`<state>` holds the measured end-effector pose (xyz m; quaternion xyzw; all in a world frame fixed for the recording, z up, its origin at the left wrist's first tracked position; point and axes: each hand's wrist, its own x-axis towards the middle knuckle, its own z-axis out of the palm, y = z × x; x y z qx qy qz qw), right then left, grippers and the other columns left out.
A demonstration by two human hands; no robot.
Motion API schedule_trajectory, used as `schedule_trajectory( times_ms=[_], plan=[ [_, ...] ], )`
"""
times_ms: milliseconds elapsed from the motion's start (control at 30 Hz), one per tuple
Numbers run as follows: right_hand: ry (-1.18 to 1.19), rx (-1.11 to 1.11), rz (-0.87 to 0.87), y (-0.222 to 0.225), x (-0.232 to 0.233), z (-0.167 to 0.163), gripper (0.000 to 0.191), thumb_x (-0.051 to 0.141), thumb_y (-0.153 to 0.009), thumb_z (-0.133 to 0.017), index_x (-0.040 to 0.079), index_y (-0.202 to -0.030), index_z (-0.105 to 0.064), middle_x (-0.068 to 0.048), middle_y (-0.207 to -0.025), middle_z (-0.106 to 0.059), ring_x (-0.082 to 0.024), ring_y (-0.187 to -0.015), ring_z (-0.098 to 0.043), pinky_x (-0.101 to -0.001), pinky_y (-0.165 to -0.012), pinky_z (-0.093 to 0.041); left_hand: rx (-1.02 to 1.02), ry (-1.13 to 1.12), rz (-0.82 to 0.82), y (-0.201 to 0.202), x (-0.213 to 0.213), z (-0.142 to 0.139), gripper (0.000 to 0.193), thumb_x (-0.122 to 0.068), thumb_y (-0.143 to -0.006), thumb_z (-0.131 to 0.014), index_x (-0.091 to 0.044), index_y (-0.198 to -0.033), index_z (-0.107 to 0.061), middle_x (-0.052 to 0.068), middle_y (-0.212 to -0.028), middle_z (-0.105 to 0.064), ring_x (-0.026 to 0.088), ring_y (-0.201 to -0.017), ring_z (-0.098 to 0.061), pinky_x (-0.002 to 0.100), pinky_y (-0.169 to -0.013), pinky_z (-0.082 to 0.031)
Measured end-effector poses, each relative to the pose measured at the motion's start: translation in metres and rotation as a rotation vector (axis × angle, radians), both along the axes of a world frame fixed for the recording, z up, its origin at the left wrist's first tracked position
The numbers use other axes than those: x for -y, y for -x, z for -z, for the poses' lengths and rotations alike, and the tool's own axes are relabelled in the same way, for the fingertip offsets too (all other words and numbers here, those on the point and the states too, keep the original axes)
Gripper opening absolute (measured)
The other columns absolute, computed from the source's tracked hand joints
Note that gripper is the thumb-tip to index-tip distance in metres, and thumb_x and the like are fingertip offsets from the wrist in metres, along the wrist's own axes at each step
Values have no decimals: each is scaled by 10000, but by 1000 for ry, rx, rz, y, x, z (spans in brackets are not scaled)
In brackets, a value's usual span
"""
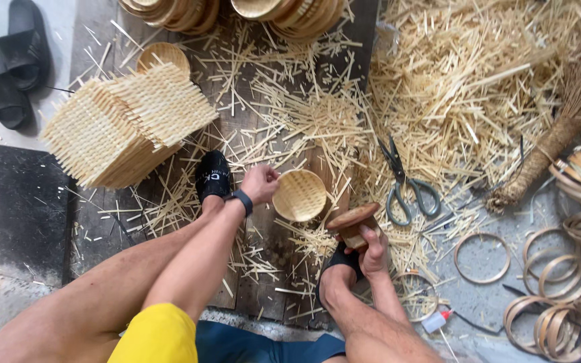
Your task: The person sits on the floor of a bamboo workshop and assembles small round baskets. They trim woven bamboo sheets with scissors, press the sheets into round wooden molds, weave and tuck bamboo rim strips around the edges, and place finished baskets onto a growing stack.
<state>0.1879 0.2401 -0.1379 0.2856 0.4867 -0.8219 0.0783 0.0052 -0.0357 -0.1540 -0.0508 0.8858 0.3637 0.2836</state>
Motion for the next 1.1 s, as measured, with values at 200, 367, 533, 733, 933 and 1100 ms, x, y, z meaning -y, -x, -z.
schedule_trajectory(
  times_ms=[200, 367, 533, 733, 933, 1100],
  plan=[
    [13, -15, -18, -2, -4, 8, 567, 364, -875, -582, -65, -1245, -587, -185, -965, -751, -260, -776, -772, -297, -478, -564, -226, -413, -438, 166, -13, -104, 206, -166, -919, -616, -32, -1061, -679, 113, -973, -762, 153, -715, -741, 322, -656, -668],
    [12, 9, 1, 0, -3, 11, 563, 361, -888, -602, -96, -1217, -599, -191, -916, -752, -271, -743, -767, -301, -464, -556, -238, -1013, -585, 230, -42, -180, 451, -299, -888, -764, 54, -1142, -643, 185, -1022, -775, 244, -859, -813, 372, -754, -691],
    [-53, -8, -76, 5, 1, 1, 605, 370, -874, -621, -61, -1295, -556, -231, -1040, -686, -280, -841, -728, -329, -526, -563, 37, -383, -253, 117, -78, -130, 527, -397, -852, -760, -85, -1258, -638, 84, -935, -780, 122, -726, -714, 292, -704, -628],
    [79, -221, -230, 36, 7, -17, 763, 536, -866, -585, 16, -1416, -489, -139, -1280, -614, -200, -1152, -614, -365, -980, -507, 583, -463, -281, -49, -83, -39, 603, -547, -922, -670, 4, -1157, -739, 143, -952, -765, 223, -776, -722, 390, -748, -610],
    [-407, 22, -384, 71, 21, -2, 511, 435, -999, -625, -37, -1180, -699, -130, -1065, -678, -193, -933, -649, -355, -802, -543, 94, -505, -324, -32, -60, -12, 428, -345, -883, -778, -2, -1136, -743, 163, -1024, -767, 217, -853, -707, 376, -773, -597],
    [-300, 86, -277, 72, 40, 19, 342, 284, -977, -664, -42, -1074, -693, -61, -874, -724, -153, -677, -677, -272, -548, -592, -285, 242, 256, 43, 3, -29, 500, -256, -870, -769, -32, -1287, -609, 224, -1268, -615, 346, -1179, -575, 482, -994, -500]
  ],
)
